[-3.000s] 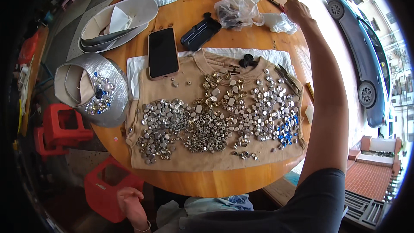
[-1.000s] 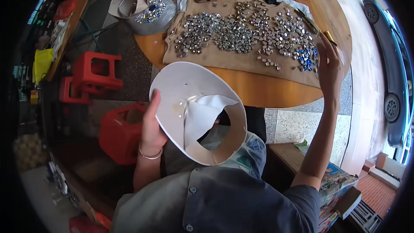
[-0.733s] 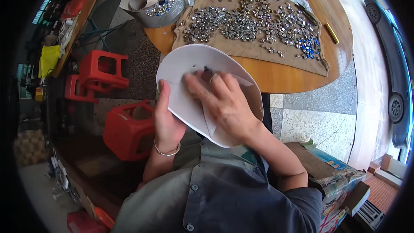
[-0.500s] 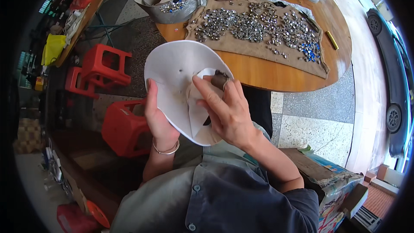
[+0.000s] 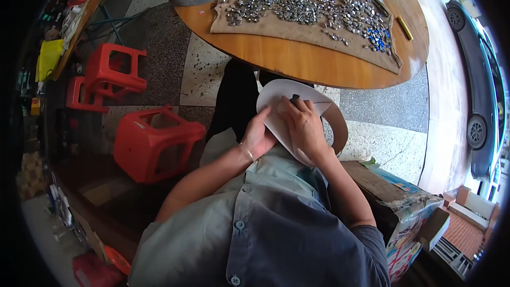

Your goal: Manually applying decorative beads and rhinestones to shoe components at a workbench.

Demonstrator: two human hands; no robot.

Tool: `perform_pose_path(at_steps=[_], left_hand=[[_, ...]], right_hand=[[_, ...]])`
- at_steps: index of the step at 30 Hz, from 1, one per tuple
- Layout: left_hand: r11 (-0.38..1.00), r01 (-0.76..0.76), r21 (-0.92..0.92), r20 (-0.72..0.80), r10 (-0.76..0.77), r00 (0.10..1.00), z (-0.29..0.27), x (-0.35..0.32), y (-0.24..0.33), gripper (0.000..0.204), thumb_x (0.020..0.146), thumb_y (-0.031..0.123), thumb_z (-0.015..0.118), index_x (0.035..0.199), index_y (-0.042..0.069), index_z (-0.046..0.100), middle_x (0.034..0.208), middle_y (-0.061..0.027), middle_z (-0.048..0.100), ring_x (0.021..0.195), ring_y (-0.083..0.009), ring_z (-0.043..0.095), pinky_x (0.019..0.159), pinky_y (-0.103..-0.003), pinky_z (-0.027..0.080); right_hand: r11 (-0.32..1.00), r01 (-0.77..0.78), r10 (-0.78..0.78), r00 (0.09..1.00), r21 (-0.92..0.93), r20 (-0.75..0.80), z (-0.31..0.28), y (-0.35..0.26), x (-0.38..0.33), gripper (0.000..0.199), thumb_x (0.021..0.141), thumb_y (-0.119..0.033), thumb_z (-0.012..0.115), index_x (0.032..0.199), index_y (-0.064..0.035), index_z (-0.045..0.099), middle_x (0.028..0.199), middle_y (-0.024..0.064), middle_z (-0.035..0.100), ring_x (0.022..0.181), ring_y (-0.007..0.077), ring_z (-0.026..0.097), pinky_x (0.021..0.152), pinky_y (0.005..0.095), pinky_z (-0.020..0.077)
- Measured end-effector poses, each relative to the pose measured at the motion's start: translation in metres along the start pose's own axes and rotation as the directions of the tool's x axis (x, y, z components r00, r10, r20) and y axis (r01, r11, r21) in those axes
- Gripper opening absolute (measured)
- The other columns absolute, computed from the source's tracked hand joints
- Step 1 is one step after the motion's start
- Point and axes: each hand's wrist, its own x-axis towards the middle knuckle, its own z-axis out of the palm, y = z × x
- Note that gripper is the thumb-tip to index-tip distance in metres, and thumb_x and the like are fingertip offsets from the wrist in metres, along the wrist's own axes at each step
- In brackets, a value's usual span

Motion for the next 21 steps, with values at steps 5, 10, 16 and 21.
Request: perform_pose_path(at_steps=[5, 10, 16, 21], left_hand=[[0.963, 0.020, 0.268, -0.131, 0.015, 0.991, 0.000, 0.035, -0.011, 0.037, 0.093, 0.031, 0.042, 0.115, 0.002, 0.048, 0.108, -0.0108, 0.056, 0.099, -0.0207, 0.055, 0.085, -0.035, 0.045], [0.897, -0.226, 0.379, -0.050, 0.264, 0.963, 0.005, 0.036, -0.017, 0.038, 0.094, 0.027, 0.042, 0.120, 0.000, 0.046, 0.116, -0.0118, 0.053, 0.106, -0.0210, 0.052, 0.089, -0.033, 0.043], [0.904, -0.212, 0.371, -0.128, 0.276, 0.953, 0.002, 0.042, -0.013, 0.035, 0.096, 0.028, 0.037, 0.109, -0.001, 0.050, 0.104, -0.0112, 0.057, 0.094, -0.0212, 0.057, 0.081, -0.031, 0.048], [0.793, -0.324, 0.515, -0.048, 0.404, 0.914, -0.001, 0.045, -0.007, 0.030, 0.096, 0.024, 0.037, 0.103, -0.001, 0.051, 0.098, -0.0092, 0.058, 0.088, -0.0169, 0.057, 0.074, -0.030, 0.049]], right_hand=[[0.999, 0.045, -0.045, 0.999, -0.030, -0.003, 0.002, -0.008, -0.013, 0.043, 0.075, -0.006, 0.058, 0.118, -0.0060, 0.053, 0.097, 0.0184, 0.053, 0.084, 0.0355, 0.048, 0.077, 0.0415, 0.0419], [0.983, -0.168, 0.142, 0.948, -0.073, -0.284, 0.030, 0.034, 0.009, 0.045, 0.074, 0.000, 0.055, 0.117, -0.0099, 0.054, 0.100, 0.0198, 0.052, 0.088, 0.0368, 0.046, 0.078, 0.0426, 0.0413], [1.000, -0.010, 0.016, 0.980, 0.029, -0.199, 0.030, 0.000, -0.026, 0.049, 0.075, -0.003, 0.056, 0.122, -0.0159, 0.053, 0.090, 0.0178, 0.047, 0.085, 0.0355, 0.043, 0.077, 0.0419, 0.0406], [0.987, -0.136, 0.149, 0.972, 0.080, -0.184, 0.037, 0.016, -0.009, 0.045, 0.076, -0.007, 0.057, 0.120, -0.0140, 0.053, 0.088, 0.0139, 0.049, 0.084, 0.0330, 0.044, 0.077, 0.0410, 0.0405]])
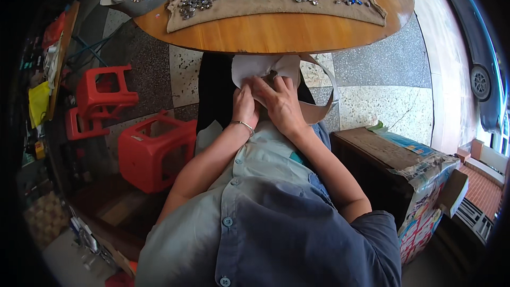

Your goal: Manually applying decorative beads and rhinestones to shoe components at a workbench.

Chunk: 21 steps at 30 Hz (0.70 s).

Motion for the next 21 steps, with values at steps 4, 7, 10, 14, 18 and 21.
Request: perform_pose_path(at_steps=[4, 7, 10, 14, 18, 21], left_hand=[[0.998, 0.062, -0.026, -0.117, -0.065, 0.991, 0.005, 0.001, 0.002, 0.028, 0.095, 0.023, 0.040, 0.102, -0.001, 0.052, 0.093, -0.0074, 0.058, 0.086, -0.0157, 0.057, 0.073, -0.029, 0.047], [0.998, 0.047, 0.031, -0.030, -0.046, 0.998, 0.005, -0.010, 0.002, 0.028, 0.095, 0.023, 0.040, 0.101, -0.001, 0.053, 0.092, -0.0061, 0.058, 0.085, -0.0137, 0.056, 0.072, -0.028, 0.047], [0.995, -0.018, 0.101, 0.069, 0.011, 0.998, 0.002, -0.012, -0.003, 0.027, 0.094, 0.022, 0.041, 0.102, -0.001, 0.053, 0.092, -0.0051, 0.058, 0.084, -0.0118, 0.055, 0.072, -0.027, 0.046], [0.996, -0.009, 0.087, 0.032, 0.006, 0.999, 0.004, -0.004, 0.004, 0.026, 0.094, 0.021, 0.041, 0.101, -0.001, 0.053, 0.090, -0.0049, 0.057, 0.083, -0.0109, 0.054, 0.071, -0.027, 0.046], [0.999, 0.038, 0.035, -0.002, -0.038, 0.999, 0.007, -0.009, 0.006, 0.026, 0.094, 0.020, 0.041, 0.103, -0.002, 0.053, 0.093, -0.0052, 0.057, 0.085, -0.0111, 0.054, 0.073, -0.027, 0.046], [0.994, 0.057, 0.090, 0.023, -0.060, 0.998, 0.000, -0.006, -0.002, 0.027, 0.094, 0.019, 0.042, 0.114, 0.000, 0.049, 0.106, -0.0069, 0.057, 0.095, -0.0162, 0.057, 0.081, -0.029, 0.046]], right_hand=[[0.999, -0.012, 0.012, 1.000, 0.035, -0.001, -0.001, 0.005, 0.010, 0.040, 0.079, -0.007, 0.058, 0.119, -0.0122, 0.054, 0.086, 0.0158, 0.047, 0.081, 0.0327, 0.044, 0.075, 0.0403, 0.0410], [0.999, 0.002, -0.004, 0.999, 0.043, 0.050, -0.013, -0.004, -0.007, 0.040, 0.079, -0.008, 0.058, 0.119, -0.0119, 0.054, 0.087, 0.0163, 0.047, 0.082, 0.0331, 0.044, 0.075, 0.0399, 0.0407], [1.000, -0.010, 0.008, 0.994, 0.019, 0.106, -0.019, 0.000, -0.012, 0.040, 0.078, -0.008, 0.059, 0.118, -0.0116, 0.055, 0.088, 0.0164, 0.046, 0.083, 0.0332, 0.044, 0.076, 0.0399, 0.0402], [0.996, 0.016, -0.017, 1.000, 0.090, 0.009, -0.013, 0.005, 0.002, 0.040, 0.078, -0.006, 0.058, 0.118, -0.0109, 0.055, 0.087, 0.0164, 0.047, 0.082, 0.0328, 0.043, 0.076, 0.0400, 0.0399], [0.997, -0.019, 0.018, 1.000, 0.080, 0.017, -0.013, 0.006, -0.001, 0.039, 0.078, -0.004, 0.058, 0.117, -0.0113, 0.056, 0.090, 0.0171, 0.049, 0.082, 0.0326, 0.044, 0.075, 0.0397, 0.0397], [0.994, -0.007, 0.006, 1.000, 0.110, 0.013, -0.016, 0.009, -0.002, 0.040, 0.077, -0.002, 0.057, 0.116, -0.0115, 0.056, 0.093, 0.0176, 0.050, 0.084, 0.0332, 0.044, 0.076, 0.0397, 0.0399]])
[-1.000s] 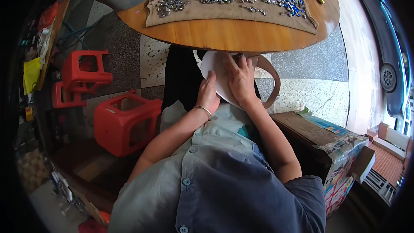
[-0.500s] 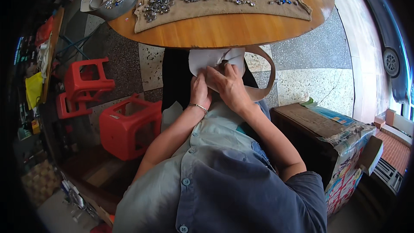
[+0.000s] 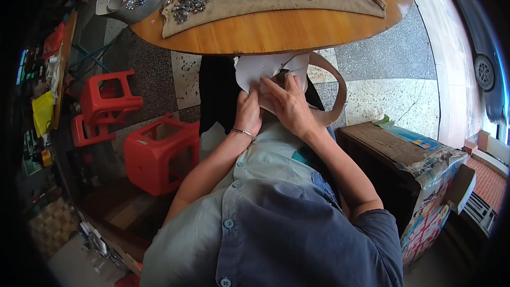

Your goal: Manually applying decorative beads and rhinestones to shoe components at a workbench.

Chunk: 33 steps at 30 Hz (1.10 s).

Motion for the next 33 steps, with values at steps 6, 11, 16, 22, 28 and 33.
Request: perform_pose_path(at_steps=[6, 11, 16, 22, 28, 33], left_hand=[[0.973, -0.101, 0.205, 0.182, 0.064, 0.981, 0.005, -0.008, -0.003, 0.029, 0.095, 0.017, 0.040, 0.113, -0.005, 0.048, 0.102, -0.0052, 0.056, 0.091, -0.0093, 0.048, 0.081, -0.025, 0.040], [0.995, -0.090, 0.041, 0.133, 0.084, 0.988, 0.007, -0.002, -0.009, 0.029, 0.094, 0.012, 0.039, 0.118, -0.003, 0.045, 0.108, -0.0056, 0.053, 0.095, -0.0097, 0.047, 0.081, -0.023, 0.041], [0.992, -0.051, 0.116, 0.190, 0.028, 0.981, 0.000, -0.008, -0.007, 0.022, 0.093, 0.014, 0.041, 0.104, -0.002, 0.053, 0.090, -0.0004, 0.055, 0.078, -0.0064, 0.046, 0.070, -0.022, 0.041], [0.967, -0.098, 0.236, 0.221, 0.045, 0.974, 0.004, -0.003, -0.001, 0.027, 0.094, 0.016, 0.042, 0.110, -0.004, 0.052, 0.100, -0.0058, 0.058, 0.093, -0.0091, 0.049, 0.080, -0.027, 0.042], [0.981, -0.129, 0.147, 0.269, 0.085, 0.959, -0.013, 0.013, -0.029, 0.028, 0.093, 0.018, 0.045, 0.115, 0.001, 0.049, 0.097, -0.0024, 0.057, 0.074, -0.0055, 0.053, 0.061, -0.021, 0.044], [1.000, 0.024, -0.009, 0.275, -0.021, 0.961, -0.009, 0.003, -0.021, 0.034, 0.087, 0.005, 0.041, 0.121, -0.002, 0.043, 0.115, -0.0096, 0.051, 0.105, -0.0152, 0.049, 0.087, -0.029, 0.043]], right_hand=[[0.987, -0.021, -0.007, 0.985, -0.158, -0.172, -0.010, 0.037, 0.044, 0.041, 0.072, 0.004, 0.054, 0.111, -0.0082, 0.058, 0.100, 0.0190, 0.050, 0.094, 0.0362, 0.046, 0.083, 0.0408, 0.0399], [0.997, -0.056, 0.056, 0.998, 0.048, 0.015, -0.007, 0.001, 0.004, 0.041, 0.073, 0.005, 0.052, 0.111, -0.0059, 0.057, 0.099, 0.0226, 0.050, 0.095, 0.0393, 0.049, 0.086, 0.0452, 0.0386], [0.902, -0.157, 0.065, 0.970, -0.403, -0.233, -0.046, 0.026, 0.032, 0.032, 0.079, 0.000, 0.051, 0.109, -0.0073, 0.057, 0.095, 0.0206, 0.049, 0.086, 0.0358, 0.045, 0.077, 0.0418, 0.0374], [0.984, 0.074, -0.061, 0.995, -0.163, 0.083, -0.021, -0.003, -0.009, 0.052, 0.074, 0.000, 0.053, 0.126, -0.0096, 0.047, 0.097, 0.0209, 0.046, 0.087, 0.0369, 0.043, 0.079, 0.0440, 0.0376], [0.973, -0.013, -0.017, 0.992, -0.231, -0.126, -0.004, 0.031, 0.034, 0.043, 0.070, 0.003, 0.051, 0.112, -0.0070, 0.054, 0.108, 0.0214, 0.045, 0.097, 0.0422, 0.041, 0.085, 0.0470, 0.0369], [0.998, 0.015, -0.009, 0.995, -0.060, 0.102, -0.004, 0.001, 0.004, 0.043, 0.075, -0.003, 0.051, 0.118, -0.0098, 0.053, 0.105, 0.0242, 0.046, 0.096, 0.0436, 0.043, 0.088, 0.0469, 0.0357]])
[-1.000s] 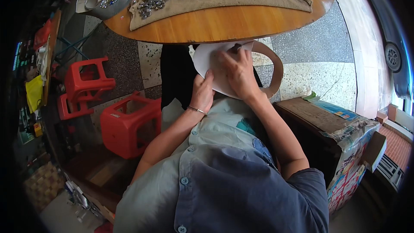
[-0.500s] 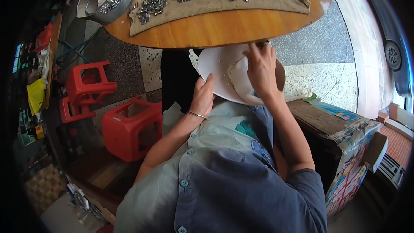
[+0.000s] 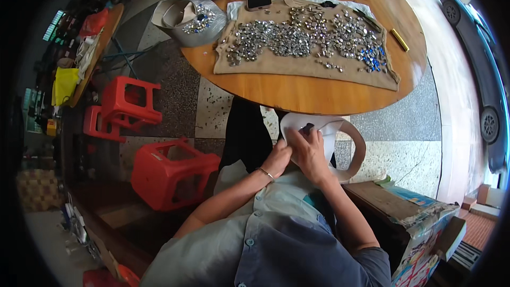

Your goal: Manually applying decorative beads and rhinestones to shoe components at a workbench.

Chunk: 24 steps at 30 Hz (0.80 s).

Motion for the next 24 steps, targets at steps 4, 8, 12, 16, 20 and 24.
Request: perform_pose_path(at_steps=[4, 8, 12, 16, 20, 24], left_hand=[[0.754, 0.044, 0.655, -0.025, -0.036, 0.999, -0.007, 0.010, 0.003, 0.029, 0.086, 0.005, 0.042, 0.114, -0.004, 0.047, 0.108, -0.0097, 0.052, 0.099, -0.0118, 0.048, 0.084, -0.026, 0.042], [0.999, -0.003, -0.034, 0.060, 0.005, 0.998, -0.003, 0.008, 0.003, 0.038, 0.085, 0.002, 0.040, 0.123, 0.000, 0.039, 0.114, -0.0086, 0.050, 0.103, -0.0153, 0.051, 0.086, -0.030, 0.044], [1.000, 0.017, -0.011, 0.072, -0.016, 0.997, -0.001, -0.003, 0.007, 0.034, 0.086, 0.004, 0.041, 0.120, 0.003, 0.042, 0.106, -0.0047, 0.053, 0.095, -0.0130, 0.054, 0.080, -0.027, 0.046], [0.985, -0.087, 0.145, 0.045, 0.082, 0.996, -0.014, 0.011, 0.001, 0.020, 0.087, 0.006, 0.042, 0.106, 0.003, 0.049, 0.087, -0.0002, 0.054, 0.073, -0.0072, 0.051, 0.060, -0.021, 0.043], [0.990, -0.129, 0.056, -0.125, 0.135, 0.983, -0.006, 0.013, -0.008, 0.033, 0.085, -0.001, 0.037, 0.117, 0.000, 0.045, 0.107, -0.0072, 0.054, 0.094, -0.0135, 0.055, 0.080, -0.026, 0.046], [0.963, -0.080, 0.257, -0.066, 0.100, 0.993, -0.023, 0.013, -0.019, 0.027, 0.085, 0.000, 0.039, 0.111, -0.003, 0.046, 0.101, -0.0061, 0.053, 0.091, -0.0122, 0.054, 0.079, -0.027, 0.046]], right_hand=[[0.986, 0.036, -0.057, 0.990, -0.162, -0.129, 0.006, 0.018, 0.034, 0.041, 0.074, -0.004, 0.051, 0.114, -0.0089, 0.055, 0.111, 0.0259, 0.045, 0.097, 0.0455, 0.043, 0.089, 0.0494, 0.0351], [0.992, 0.060, -0.041, 0.985, 0.108, -0.170, 0.015, 0.026, 0.039, 0.041, 0.075, -0.005, 0.052, 0.115, -0.0093, 0.056, 0.107, 0.0250, 0.046, 0.094, 0.0435, 0.044, 0.086, 0.0476, 0.0365], [0.993, 0.062, -0.064, 0.998, -0.103, -0.010, 0.008, 0.010, 0.017, 0.044, 0.074, -0.004, 0.052, 0.117, -0.0126, 0.056, 0.098, 0.0216, 0.046, 0.089, 0.0400, 0.044, 0.083, 0.0473, 0.0377], [0.988, -0.004, -0.010, 0.996, -0.153, -0.092, 0.018, 0.021, 0.038, 0.048, 0.070, -0.004, 0.052, 0.118, -0.0105, 0.055, 0.112, 0.0212, 0.046, 0.104, 0.0403, 0.042, 0.088, 0.0482, 0.0354], [0.998, -0.024, 0.018, 0.994, -0.052, -0.104, 0.011, -0.011, 0.005, 0.047, 0.071, -0.011, 0.059, 0.118, -0.0131, 0.054, 0.100, 0.0195, 0.048, 0.091, 0.0367, 0.044, 0.080, 0.0457, 0.0374], [0.979, -0.007, -0.028, 0.985, -0.204, -0.170, 0.010, 0.002, 0.002, 0.044, 0.071, -0.011, 0.058, 0.115, -0.0136, 0.056, 0.099, 0.0174, 0.050, 0.090, 0.0357, 0.045, 0.077, 0.0438, 0.0379]])
